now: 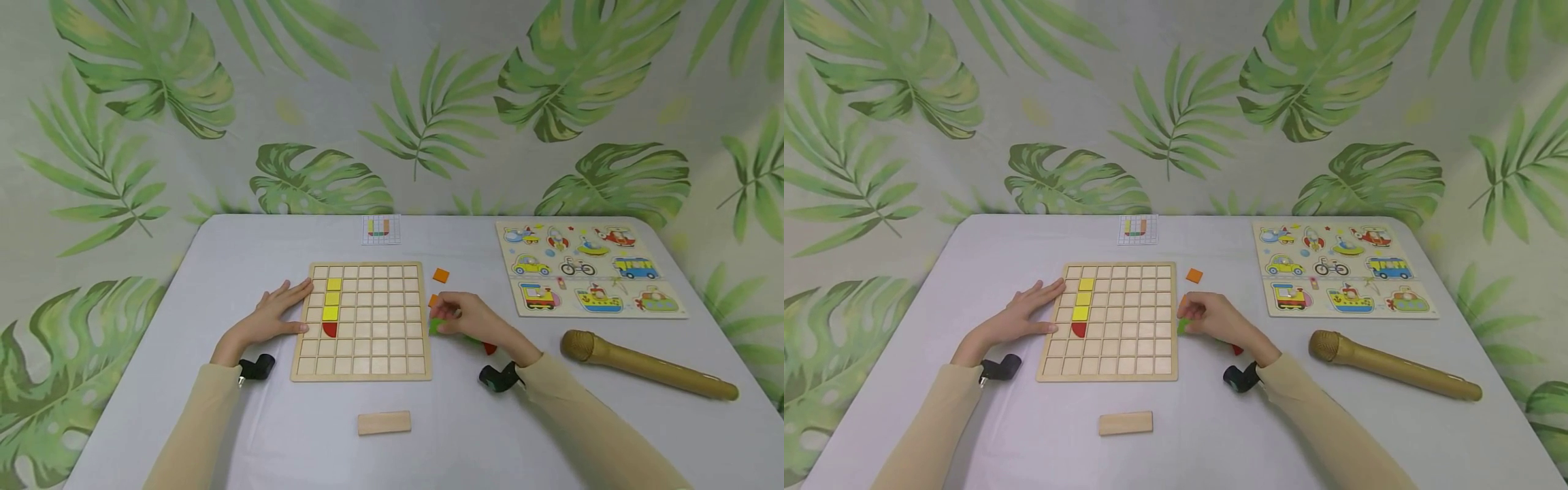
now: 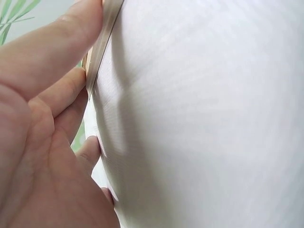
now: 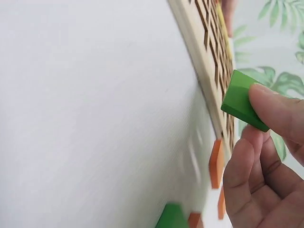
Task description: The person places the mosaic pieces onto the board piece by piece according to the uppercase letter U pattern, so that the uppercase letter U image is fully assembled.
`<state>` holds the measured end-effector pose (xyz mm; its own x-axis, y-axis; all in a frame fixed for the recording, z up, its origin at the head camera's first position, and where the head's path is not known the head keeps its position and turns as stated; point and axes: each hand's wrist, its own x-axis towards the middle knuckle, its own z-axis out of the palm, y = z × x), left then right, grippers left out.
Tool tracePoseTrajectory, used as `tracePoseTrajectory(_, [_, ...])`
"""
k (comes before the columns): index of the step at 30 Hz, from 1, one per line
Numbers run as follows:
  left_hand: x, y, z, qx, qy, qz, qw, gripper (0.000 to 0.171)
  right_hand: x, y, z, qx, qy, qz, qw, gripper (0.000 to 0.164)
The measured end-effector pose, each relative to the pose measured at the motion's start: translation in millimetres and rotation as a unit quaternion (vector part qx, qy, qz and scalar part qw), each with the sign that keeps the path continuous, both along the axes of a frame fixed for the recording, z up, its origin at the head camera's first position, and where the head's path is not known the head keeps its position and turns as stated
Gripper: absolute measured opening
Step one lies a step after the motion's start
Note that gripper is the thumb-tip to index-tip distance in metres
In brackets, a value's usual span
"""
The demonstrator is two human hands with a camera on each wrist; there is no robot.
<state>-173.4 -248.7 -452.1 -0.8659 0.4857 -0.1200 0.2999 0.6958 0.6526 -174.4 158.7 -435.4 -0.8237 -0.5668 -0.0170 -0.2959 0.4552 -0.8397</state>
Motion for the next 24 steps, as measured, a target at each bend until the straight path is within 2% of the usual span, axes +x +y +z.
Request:
tracePoseTrajectory(12, [-0.7, 0, -1.8, -0.007, 0.004, 0.004, 1.0000, 0.084, -10.4, -46, -2.7, -0.056, -0.030, 0.040, 0.997, 0.019])
tracePoseTrajectory(17, [-1.3, -1, -3.1, -0.007, 0.005, 0.002, 1.0000, 0.084, -13.6, -67, -3.0, -0.061, -0.022, 0.057, 0.996, 0.016])
tracePoseTrajectory(24, [-2.6, -3, -5.1, -0.008, 0.006, 0.001, 0.9999, 0.084, -17.9, -96, -2.5, -0.058, -0.038, 0.071, 0.995, 0.013])
